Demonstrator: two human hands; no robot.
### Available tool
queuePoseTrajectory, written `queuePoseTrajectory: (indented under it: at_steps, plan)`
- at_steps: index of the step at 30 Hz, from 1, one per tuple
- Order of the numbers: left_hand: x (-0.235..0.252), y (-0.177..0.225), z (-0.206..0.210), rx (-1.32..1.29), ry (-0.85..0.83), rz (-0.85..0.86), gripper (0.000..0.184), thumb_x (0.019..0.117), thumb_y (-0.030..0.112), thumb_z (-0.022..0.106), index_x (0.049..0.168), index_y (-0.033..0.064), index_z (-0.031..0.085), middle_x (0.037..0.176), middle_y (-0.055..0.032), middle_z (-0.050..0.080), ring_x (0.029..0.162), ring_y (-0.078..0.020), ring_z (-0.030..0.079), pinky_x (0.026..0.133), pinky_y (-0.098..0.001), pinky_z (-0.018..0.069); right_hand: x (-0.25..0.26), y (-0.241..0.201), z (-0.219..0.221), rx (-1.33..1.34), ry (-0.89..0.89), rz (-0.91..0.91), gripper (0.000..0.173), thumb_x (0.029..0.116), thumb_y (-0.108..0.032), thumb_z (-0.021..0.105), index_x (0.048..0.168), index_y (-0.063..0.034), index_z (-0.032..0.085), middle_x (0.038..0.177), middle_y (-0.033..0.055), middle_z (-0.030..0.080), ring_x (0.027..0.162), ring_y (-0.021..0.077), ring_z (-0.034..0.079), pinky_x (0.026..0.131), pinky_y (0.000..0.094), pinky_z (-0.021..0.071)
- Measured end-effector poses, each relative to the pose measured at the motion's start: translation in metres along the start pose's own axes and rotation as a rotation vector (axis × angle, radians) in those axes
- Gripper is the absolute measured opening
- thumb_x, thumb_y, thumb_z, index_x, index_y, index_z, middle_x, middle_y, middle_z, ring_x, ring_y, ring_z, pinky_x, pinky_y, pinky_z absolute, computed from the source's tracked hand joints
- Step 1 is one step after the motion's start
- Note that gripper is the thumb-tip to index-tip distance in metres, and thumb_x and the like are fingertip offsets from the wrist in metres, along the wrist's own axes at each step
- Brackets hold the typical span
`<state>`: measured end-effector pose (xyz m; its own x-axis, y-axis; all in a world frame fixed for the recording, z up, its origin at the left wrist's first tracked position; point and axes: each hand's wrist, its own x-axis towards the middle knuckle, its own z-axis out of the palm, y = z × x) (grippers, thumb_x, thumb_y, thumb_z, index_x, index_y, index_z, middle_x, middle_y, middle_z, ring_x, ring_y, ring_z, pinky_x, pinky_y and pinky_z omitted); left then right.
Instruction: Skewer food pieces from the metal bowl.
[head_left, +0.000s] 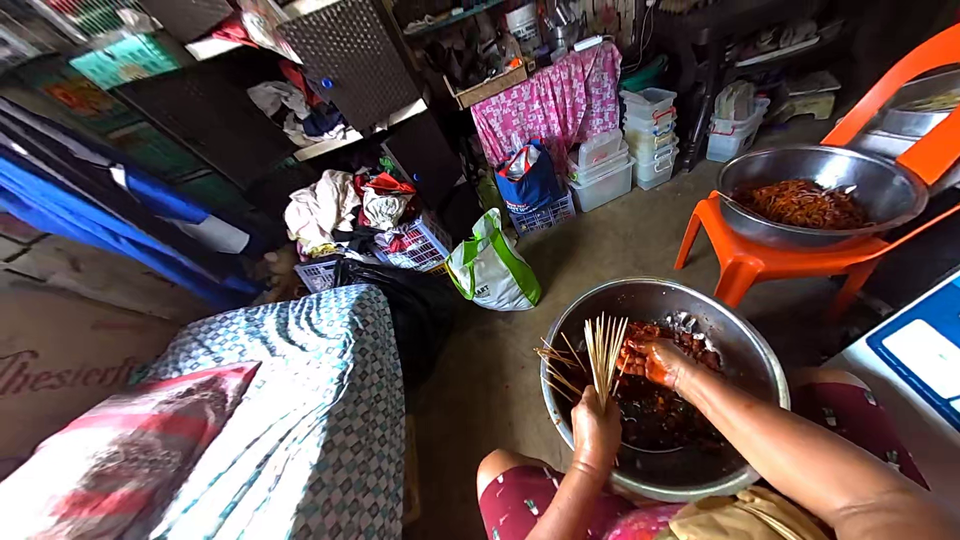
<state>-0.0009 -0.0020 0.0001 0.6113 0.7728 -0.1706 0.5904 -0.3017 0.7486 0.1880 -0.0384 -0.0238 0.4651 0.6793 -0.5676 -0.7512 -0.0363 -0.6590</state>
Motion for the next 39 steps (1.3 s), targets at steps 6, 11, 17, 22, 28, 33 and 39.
queuePoseTrajectory:
  at_steps: [6, 11, 17, 22, 28, 33, 39]
  plan:
    - [-0.002, 0.002, 0.0, 0.006, 0.018, -0.02, 0.018, 0.0983, 0.014, 0.061, 0.106, -0.0022, 0.064, 0.082, -0.0144, 0.066, 0.077, -0.0268, 0.067, 0.075, -0.0466, 0.0552, -0.011, 0.017, 0.011, -0.111, -0.088, 0.027, 0.014, 0.1088, -0.009, 0.045, 0.115, 0.0019, 0.052, 0.085, 0.0109, 0.063, 0.071, 0.0218, 0.068, 0.071, 0.0397, 0.0619]
    - [-0.001, 0.001, 0.001, 0.0, 0.039, -0.041, 0.017, 0.0989, 0.013, 0.06, 0.107, -0.0023, 0.063, 0.083, -0.0151, 0.066, 0.078, -0.0275, 0.068, 0.077, -0.0473, 0.0555, -0.018, 0.024, 0.013, -0.21, -0.183, 0.072, 0.016, 0.109, -0.012, 0.047, 0.114, 0.0016, 0.055, 0.085, 0.0117, 0.067, 0.071, 0.0233, 0.071, 0.069, 0.0391, 0.0626]
    - [-0.001, 0.002, 0.0, -0.003, 0.1, -0.014, 0.019, 0.0992, 0.012, 0.059, 0.109, -0.0041, 0.064, 0.085, -0.0161, 0.068, 0.08, -0.0273, 0.069, 0.078, -0.0467, 0.0559, -0.003, 0.007, -0.006, -0.978, -0.084, -0.107, 0.034, 0.1096, -0.019, 0.048, 0.133, 0.0043, 0.057, 0.116, 0.0199, 0.067, 0.093, 0.0251, 0.071, 0.084, 0.0403, 0.0595]
    - [-0.002, 0.001, 0.001, 0.026, 0.089, -0.015, 0.02, 0.1001, 0.013, 0.059, 0.109, -0.0038, 0.064, 0.085, -0.0143, 0.067, 0.079, -0.0247, 0.067, 0.077, -0.0434, 0.0551, 0.004, 0.01, -0.014, -1.858, -0.055, 0.064, 0.06, 0.0925, -0.014, 0.069, 0.146, 0.0007, 0.047, 0.14, 0.0298, 0.056, 0.132, 0.0475, 0.053, 0.105, 0.067, 0.0437]
    - [0.0, 0.0, 0.001, 0.022, 0.075, -0.009, 0.02, 0.0997, 0.014, 0.06, 0.11, -0.0027, 0.064, 0.085, -0.0138, 0.068, 0.08, -0.0244, 0.068, 0.078, -0.0434, 0.0556, 0.006, 0.017, -0.01, -1.876, -0.061, 0.059, 0.052, 0.0906, -0.009, 0.068, 0.14, 0.0005, 0.054, 0.138, 0.0284, 0.058, 0.129, 0.0469, 0.056, 0.101, 0.0688, 0.0457]
    - [0.0, 0.001, -0.001, 0.005, 0.047, -0.023, 0.02, 0.0994, 0.014, 0.06, 0.109, -0.0021, 0.064, 0.086, -0.0143, 0.068, 0.081, -0.0252, 0.068, 0.079, -0.0446, 0.0555, 0.006, 0.014, -0.009, -1.799, -0.036, 0.022, 0.043, 0.0945, -0.017, 0.066, 0.13, 0.0042, 0.058, 0.131, 0.0271, 0.061, 0.125, 0.0423, 0.059, 0.102, 0.0617, 0.0483]
    - [0.003, 0.002, -0.002, 0.008, 0.029, -0.01, 0.019, 0.0997, 0.015, 0.059, 0.108, -0.0024, 0.064, 0.085, -0.0144, 0.067, 0.08, -0.0257, 0.067, 0.078, -0.0445, 0.0548, 0.005, 0.008, -0.012, -1.847, -0.042, 0.015, 0.047, 0.092, -0.016, 0.069, 0.134, 0.0021, 0.057, 0.134, 0.027, 0.06, 0.127, 0.0437, 0.058, 0.102, 0.0643, 0.047]
